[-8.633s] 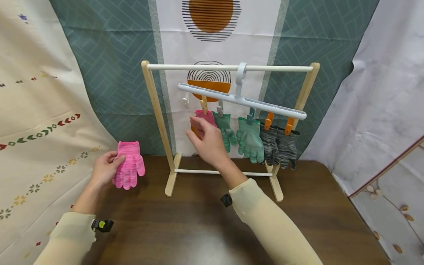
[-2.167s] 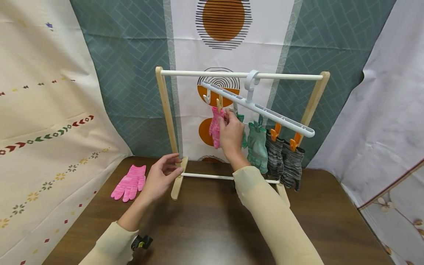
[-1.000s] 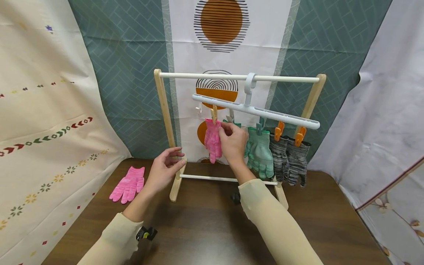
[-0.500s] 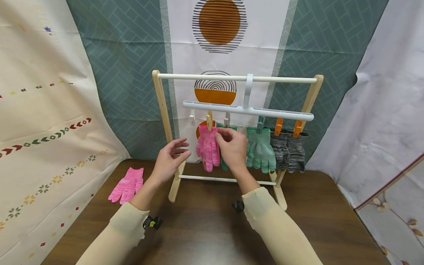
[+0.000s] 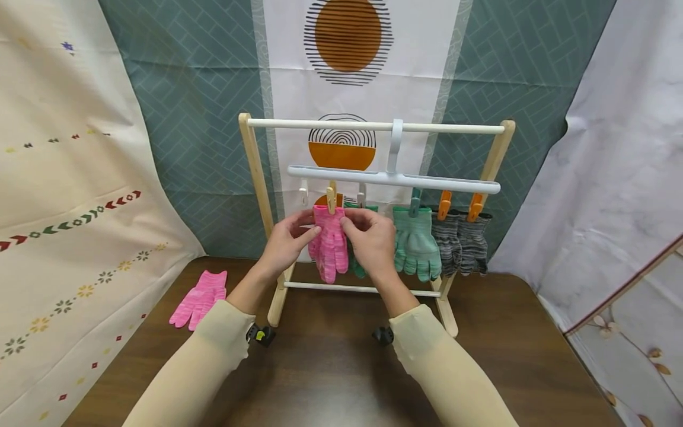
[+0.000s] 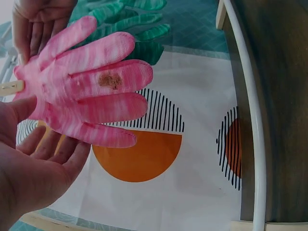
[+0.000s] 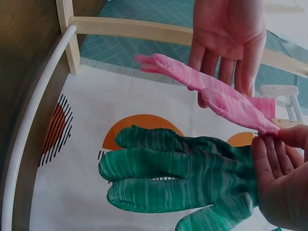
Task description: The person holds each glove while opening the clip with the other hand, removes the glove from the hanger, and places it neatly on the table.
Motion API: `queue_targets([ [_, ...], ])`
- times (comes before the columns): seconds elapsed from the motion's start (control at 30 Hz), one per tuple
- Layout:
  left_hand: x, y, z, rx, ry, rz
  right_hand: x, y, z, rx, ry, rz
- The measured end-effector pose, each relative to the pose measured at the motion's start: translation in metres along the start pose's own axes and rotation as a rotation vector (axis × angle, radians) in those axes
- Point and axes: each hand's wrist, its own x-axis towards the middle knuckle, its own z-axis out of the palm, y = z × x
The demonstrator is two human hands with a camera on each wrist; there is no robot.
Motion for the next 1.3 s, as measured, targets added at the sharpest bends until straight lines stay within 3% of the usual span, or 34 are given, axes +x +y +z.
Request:
queue_targets([
  [0.23, -0.006, 0.025, -0.003, -0.024, -0.03, -0.074, 0.007, 0.028, 0.005, 0.028, -0.018, 0.026],
  [0.37, -0.009, 0.033, -0.003, -0.028, -0.032, -0.088, 0.009, 0.032, 0.006, 0.026, -0.026, 0.013],
  [0.67, -0.001, 0.006, 0.0, -0.06, 0.016, -0.094, 0.017, 0.027, 0.015, 0.019, -0.079, -0.019],
  [0.93, -0.004, 0.006, 0.003, -0.09, 0.04, -0.093, 0.024, 0.016, 0.031, 0.079, -0.055, -0.073],
  [1.17, -0.006, 0.005, 0.002, -0.099, 0.022, -0.109, 0.021, -0.016, 0.035, 0.081, -0.008, -0.098],
  [1.3, -0.009, 0.007, 0.002, -0.109, 0.003, -0.132, 0.022, -0.024, 0.036, 0.08, 0.034, -0.087],
])
